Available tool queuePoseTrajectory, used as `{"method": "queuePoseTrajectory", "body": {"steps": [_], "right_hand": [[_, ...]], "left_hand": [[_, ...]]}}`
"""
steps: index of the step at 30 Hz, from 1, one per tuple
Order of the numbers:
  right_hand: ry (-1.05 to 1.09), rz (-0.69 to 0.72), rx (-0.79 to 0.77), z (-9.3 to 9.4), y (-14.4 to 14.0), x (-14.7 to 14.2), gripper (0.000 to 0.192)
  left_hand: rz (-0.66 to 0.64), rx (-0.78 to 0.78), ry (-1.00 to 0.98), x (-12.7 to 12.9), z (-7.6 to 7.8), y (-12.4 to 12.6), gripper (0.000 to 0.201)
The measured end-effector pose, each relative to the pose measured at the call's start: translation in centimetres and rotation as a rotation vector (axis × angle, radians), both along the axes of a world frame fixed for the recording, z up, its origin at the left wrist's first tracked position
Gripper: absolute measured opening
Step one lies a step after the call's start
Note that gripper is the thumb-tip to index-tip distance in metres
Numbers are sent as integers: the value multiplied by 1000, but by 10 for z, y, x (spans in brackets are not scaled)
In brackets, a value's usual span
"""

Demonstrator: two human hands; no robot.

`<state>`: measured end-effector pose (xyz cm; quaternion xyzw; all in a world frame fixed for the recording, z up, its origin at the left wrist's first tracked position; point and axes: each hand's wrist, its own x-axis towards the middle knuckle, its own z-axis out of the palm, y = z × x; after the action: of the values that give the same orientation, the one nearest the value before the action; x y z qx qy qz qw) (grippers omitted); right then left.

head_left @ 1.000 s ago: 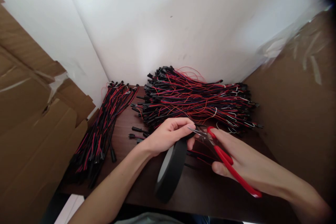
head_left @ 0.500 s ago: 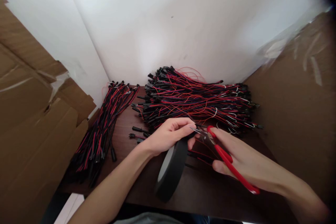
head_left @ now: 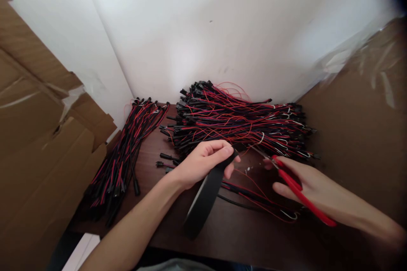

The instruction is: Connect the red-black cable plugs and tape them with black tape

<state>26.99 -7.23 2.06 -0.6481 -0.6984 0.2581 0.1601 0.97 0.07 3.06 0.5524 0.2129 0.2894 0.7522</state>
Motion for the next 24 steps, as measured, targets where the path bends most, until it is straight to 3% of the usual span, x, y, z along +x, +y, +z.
{"method": "queuePoseTrajectory", "body": {"steps": [6, 9, 13, 17, 21, 24], "right_hand": [[-138, 77, 92, -30, 10, 18, 34], [-162, 48, 109, -32, 14, 22, 38], [-56, 44, 169, -8, 17, 5, 33], [246, -84, 244, 26, 18, -38, 33], [394, -24, 167, 45, 23, -73, 24], [421, 23, 170, 50, 26, -80, 20]], "left_hand": [[-9, -31, 2, -1, -1, 0, 34], [-14, -46, -23, 1, 0, 0, 34], [-11, -38, -33, 1, 1, -1, 32], [-18, -13, -8, 0, 2, -1, 31], [-24, -6, 2, -1, 2, -1, 29], [-24, -15, -4, -1, 2, 0, 30]]}}
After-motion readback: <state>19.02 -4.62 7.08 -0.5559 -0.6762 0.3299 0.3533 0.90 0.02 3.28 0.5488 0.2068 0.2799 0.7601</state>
